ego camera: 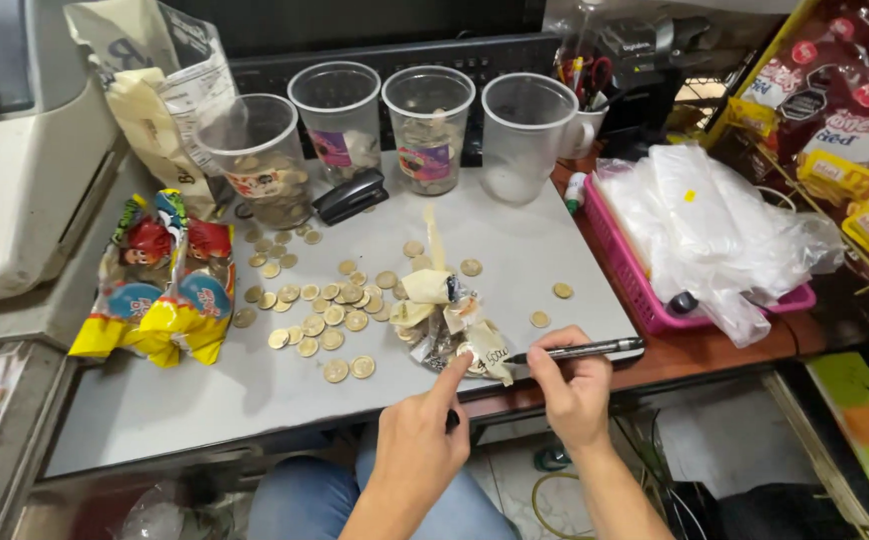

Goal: Counting and sorting coins from bags into plastic cups at a checkout counter

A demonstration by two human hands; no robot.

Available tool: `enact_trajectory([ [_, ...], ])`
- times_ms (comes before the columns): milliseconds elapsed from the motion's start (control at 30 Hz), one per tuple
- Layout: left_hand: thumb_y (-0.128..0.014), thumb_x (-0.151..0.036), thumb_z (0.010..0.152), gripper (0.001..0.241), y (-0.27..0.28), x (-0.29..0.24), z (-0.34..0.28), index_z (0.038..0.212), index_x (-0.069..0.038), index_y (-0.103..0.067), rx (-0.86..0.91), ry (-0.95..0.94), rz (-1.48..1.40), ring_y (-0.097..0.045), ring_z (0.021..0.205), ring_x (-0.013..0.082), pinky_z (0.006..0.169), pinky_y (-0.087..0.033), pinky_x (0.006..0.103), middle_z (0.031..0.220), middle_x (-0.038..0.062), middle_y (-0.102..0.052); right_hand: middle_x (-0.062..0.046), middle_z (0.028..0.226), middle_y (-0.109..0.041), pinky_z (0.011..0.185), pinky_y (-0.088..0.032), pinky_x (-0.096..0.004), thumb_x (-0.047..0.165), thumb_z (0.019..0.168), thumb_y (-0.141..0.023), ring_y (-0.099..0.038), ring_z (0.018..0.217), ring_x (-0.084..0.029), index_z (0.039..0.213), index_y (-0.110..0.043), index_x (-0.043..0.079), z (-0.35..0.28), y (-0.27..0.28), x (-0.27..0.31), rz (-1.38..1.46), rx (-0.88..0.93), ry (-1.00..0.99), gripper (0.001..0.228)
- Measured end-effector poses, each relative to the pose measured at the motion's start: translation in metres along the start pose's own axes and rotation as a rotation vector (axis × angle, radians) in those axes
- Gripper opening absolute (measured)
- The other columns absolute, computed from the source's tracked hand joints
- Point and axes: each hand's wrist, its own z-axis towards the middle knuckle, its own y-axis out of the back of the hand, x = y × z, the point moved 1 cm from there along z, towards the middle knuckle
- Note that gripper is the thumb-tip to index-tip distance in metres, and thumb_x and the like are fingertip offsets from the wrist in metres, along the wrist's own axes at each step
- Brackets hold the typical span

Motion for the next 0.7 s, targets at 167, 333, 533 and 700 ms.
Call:
enact_trajectory([
  [167,-0.061,-0.007,0.079,0.065,0.000,0.001,0.002,0.142,-0.024,-0.057,0.043,0.026,-0.018,-0.058,0.050,0.0410,0.045,-0.045,0.0479,0.057,0.010,-0.064,-0.001,0.070,-0.061,0.061,-0.044,-0.026,0.016,0.091,-0.066,-0.054,0.064,-0.011,0.084,-0.064,0.007,0.001,-0.001,-0.002,-0.059,-0.004,-0.016,0.012],
  [333,-0.061,-0.006,0.079,0.065,-0.001,0.002,0.001,0.142,-0.024,-0.059,0.006,0.007,-0.020,-0.057,0.048,0.0387,0.044,-0.044,0.0469,0.055,0.009,-0.062,-0.001,0.073,-0.065,0.066,-0.047,-0.027,0.017,0.090,-0.066,-0.058,0.068,-0.013,0.083,-0.065,0.007,0.004,-0.002,0.000,-0.158,0.017,0.023,0.013],
  [533,-0.061,-0.006,0.083,0.059,0.007,-0.007,0.001,0.141,-0.020,-0.058,-0.024,0.008,-0.044,-0.058,0.045,0.0383,0.044,-0.045,0.0470,0.056,0.008,-0.065,0.001,0.066,-0.059,0.058,-0.042,-0.026,0.016,0.091,-0.067,-0.051,0.060,-0.010,0.084,-0.065,0.007,0.000,0.001,0.007,-0.115,0.020,-0.010,0.011],
  [700,-0.061,-0.008,0.081,0.072,0.021,-0.020,0.001,0.149,-0.012,-0.038,0.004,-0.028,-0.200,-0.061,0.050,0.0345,0.047,-0.047,0.0454,0.061,-0.006,-0.061,-0.006,0.071,-0.065,0.053,-0.051,-0.025,0.011,0.084,-0.067,-0.062,0.058,-0.014,0.088,-0.063,0.005,-0.029,0.003,0.054,0.224,0.079,-0.059,0.008],
])
